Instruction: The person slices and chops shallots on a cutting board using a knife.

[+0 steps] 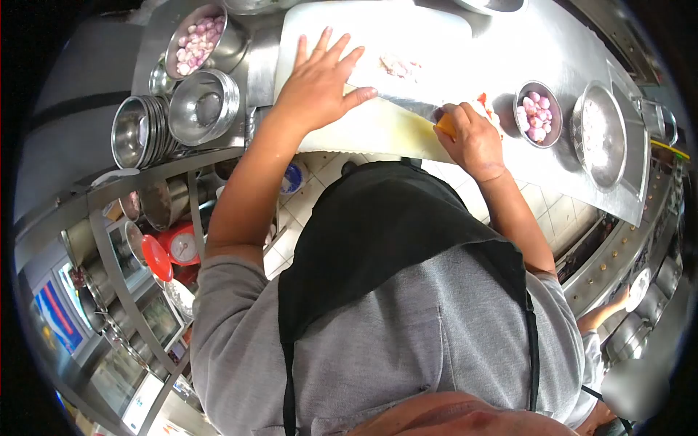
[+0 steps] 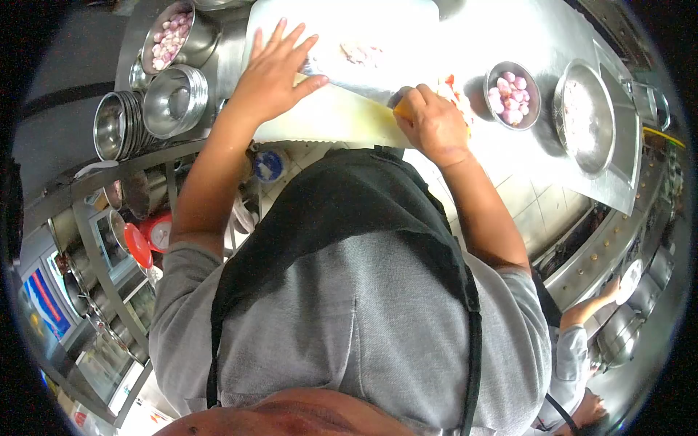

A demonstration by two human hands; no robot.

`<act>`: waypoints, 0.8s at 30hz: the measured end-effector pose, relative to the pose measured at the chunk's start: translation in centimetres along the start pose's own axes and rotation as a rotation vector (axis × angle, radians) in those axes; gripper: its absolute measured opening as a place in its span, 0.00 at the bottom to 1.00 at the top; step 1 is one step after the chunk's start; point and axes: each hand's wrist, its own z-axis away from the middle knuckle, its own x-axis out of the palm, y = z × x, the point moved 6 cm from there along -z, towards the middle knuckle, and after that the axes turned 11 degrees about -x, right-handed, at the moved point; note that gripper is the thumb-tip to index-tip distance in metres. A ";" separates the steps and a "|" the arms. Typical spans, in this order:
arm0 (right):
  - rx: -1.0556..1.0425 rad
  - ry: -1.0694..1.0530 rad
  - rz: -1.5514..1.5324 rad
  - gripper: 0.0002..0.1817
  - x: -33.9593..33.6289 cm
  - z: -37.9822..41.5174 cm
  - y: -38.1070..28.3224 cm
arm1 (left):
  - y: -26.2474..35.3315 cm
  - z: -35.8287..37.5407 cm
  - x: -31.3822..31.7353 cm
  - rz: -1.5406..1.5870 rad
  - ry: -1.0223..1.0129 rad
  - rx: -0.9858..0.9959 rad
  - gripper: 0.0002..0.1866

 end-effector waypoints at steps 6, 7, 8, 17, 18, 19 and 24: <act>-0.231 -0.005 -0.024 0.18 -0.4 -1.9 -0.6 | 2.6 -1.1 3.9 -0.046 -0.146 0.080 0.49; -0.282 -0.012 -0.031 0.17 -0.5 -2.2 -1.1 | 3.2 -1.4 4.2 -0.006 -0.139 0.089 0.49; -0.279 -0.007 -0.030 0.17 -0.4 -2.4 -1.0 | 3.6 -1.8 4.6 -0.009 -0.139 0.094 0.49; -0.238 -0.163 -0.053 0.10 0.0 -1.0 -0.3 | 3.1 -8.1 4.4 -0.079 0.124 0.020 0.30; -0.207 -0.152 -0.038 0.10 -0.5 -0.6 0.0 | 3.8 -9.0 3.8 -0.069 0.128 0.055 0.30; -0.176 -0.165 -0.079 0.10 -0.7 -0.1 0.2 | 4.7 -9.9 2.9 -0.099 0.132 0.127 0.24; -0.069 -0.141 -0.146 0.16 -2.2 2.5 0.4 | 12.2 -14.0 2.3 0.280 0.177 0.411 0.12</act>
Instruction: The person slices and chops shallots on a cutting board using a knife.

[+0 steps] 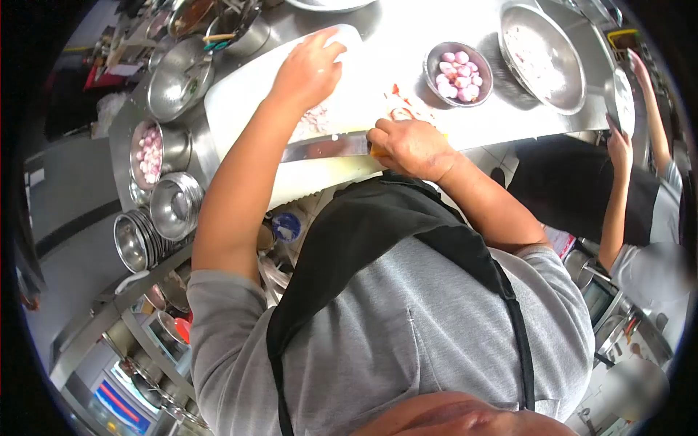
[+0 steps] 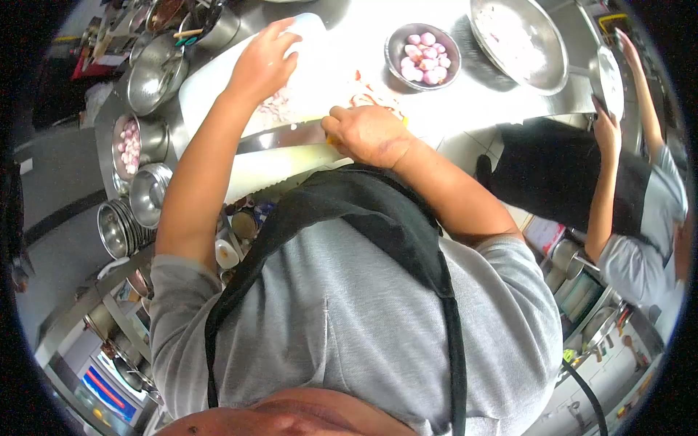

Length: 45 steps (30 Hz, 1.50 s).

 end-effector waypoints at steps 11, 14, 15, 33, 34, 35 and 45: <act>-0.028 0.011 -0.231 0.14 -0.1 4.4 2.2 | 16.8 -7.1 13.6 0.021 -0.676 -0.163 0.17; 0.125 -0.174 -0.248 0.20 0.7 4.6 3.3 | 16.7 -7.6 14.0 -0.008 -0.656 -0.200 0.17; 0.095 -0.185 -0.250 0.20 0.6 4.5 3.3 | 16.5 -7.6 13.3 -0.002 -0.620 -0.171 0.17; 0.296 -0.345 -0.417 0.22 3.5 -4.2 -0.2 | -6.5 23.1 -5.2 0.742 0.026 -1.210 0.21; 0.354 -0.346 -0.440 0.23 3.4 -4.4 -0.3 | -6.0 23.4 -4.2 0.751 0.039 -1.220 0.21; 0.349 -0.359 -0.431 0.23 3.8 -4.5 -0.5 | -5.4 23.3 -3.5 0.663 0.088 -1.209 0.21; 0.269 -0.174 -0.229 0.19 3.2 -3.5 -2.1 | -5.0 22.4 -3.0 0.395 0.242 -0.878 0.12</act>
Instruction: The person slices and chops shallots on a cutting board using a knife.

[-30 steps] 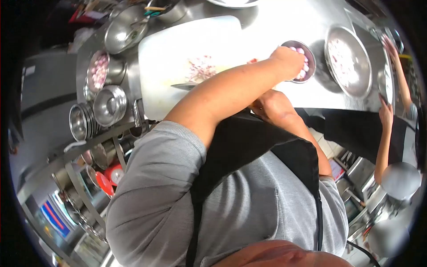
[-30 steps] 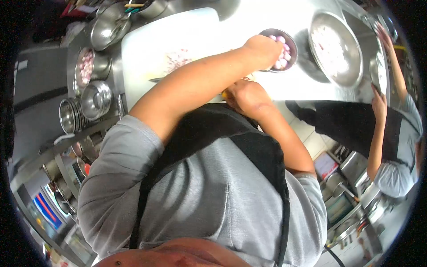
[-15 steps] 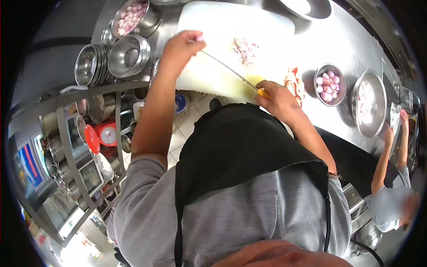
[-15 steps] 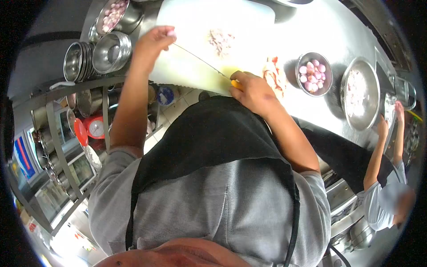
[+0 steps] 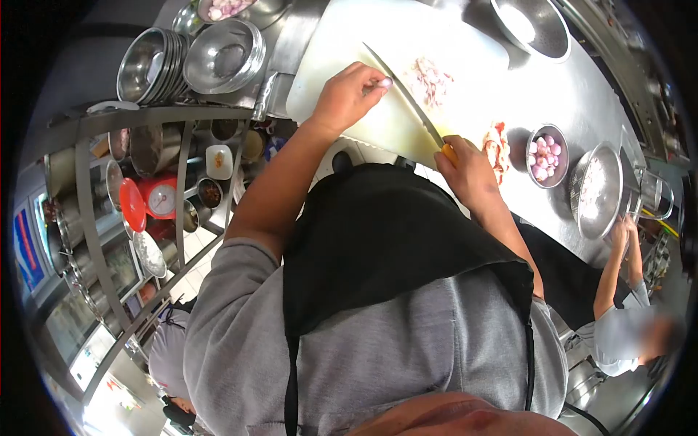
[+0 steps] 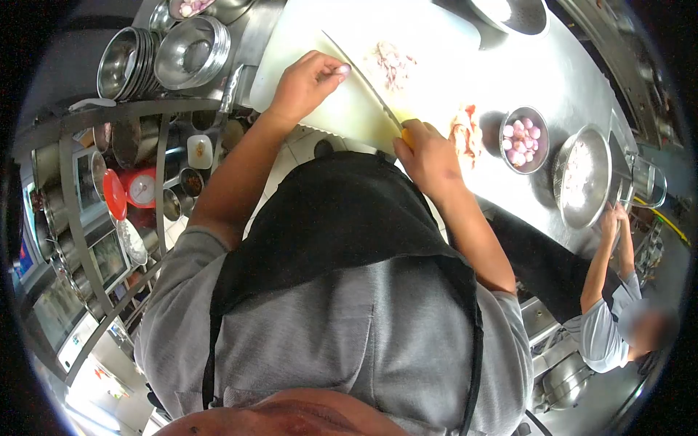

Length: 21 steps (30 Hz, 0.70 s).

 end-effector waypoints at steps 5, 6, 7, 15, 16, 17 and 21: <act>0.019 -0.053 0.067 0.16 -0.6 1.1 -0.2 | -0.6 -0.1 0.0 0.025 0.005 0.009 0.11; 0.020 -0.056 0.068 0.16 -0.8 1.3 -0.2 | -0.6 -0.2 0.0 0.029 0.009 0.033 0.10; -0.001 -0.056 0.058 0.15 -1.0 1.5 -0.2 | -0.5 -0.3 0.0 0.032 0.014 0.058 0.09; 0.011 -0.086 0.060 0.13 -2.2 2.8 -0.6 | -0.3 -0.6 0.0 0.034 0.053 0.083 0.08; 0.000 -0.077 0.045 0.13 -2.3 2.9 -0.6 | 0.0 -0.5 0.0 0.029 0.039 0.090 0.09; -0.010 -0.068 0.030 0.13 -2.3 3.1 -0.7 | 0.0 -0.4 0.1 0.030 0.035 0.091 0.09; -0.008 -0.082 0.015 0.13 -2.5 3.2 -1.3 | -0.1 0.0 -0.1 0.032 0.019 0.102 0.09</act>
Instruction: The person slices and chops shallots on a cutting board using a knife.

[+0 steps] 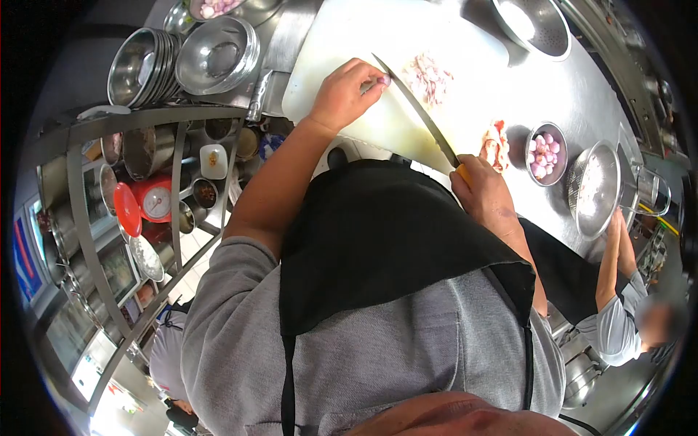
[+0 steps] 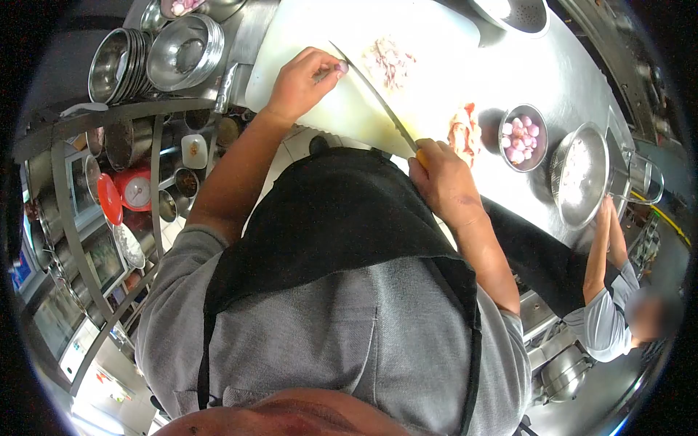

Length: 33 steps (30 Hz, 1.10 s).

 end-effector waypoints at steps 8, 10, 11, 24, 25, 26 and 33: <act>-0.003 -0.005 -0.018 0.13 -0.8 0.4 -1.1 | 0.2 0.1 -0.1 0.015 -0.010 0.012 0.08; 0.013 -0.008 -0.029 0.12 -1.0 0.6 -1.5 | 0.5 0.2 -0.2 0.015 0.015 0.048 0.08; 0.026 -0.009 -0.038 0.12 -1.1 0.7 -1.7 | 0.3 0.1 0.0 0.017 0.012 0.049 0.08; 0.070 -0.219 -0.044 0.11 0.3 -1.6 -2.0 | 0.3 0.1 -0.3 -0.010 0.016 0.104 0.08; 0.103 -0.229 -0.043 0.11 1.0 -2.2 -1.5 | 0.1 0.2 -0.2 -0.006 0.008 0.066 0.08; 0.138 -0.240 -0.041 0.11 1.7 -2.6 -1.1 | 0.1 0.2 -0.2 -0.005 0.006 0.063 0.08; 0.092 -0.204 0.020 0.13 3.4 -3.9 0.9 | 1.1 -0.3 0.3 -0.059 -0.014 0.116 0.07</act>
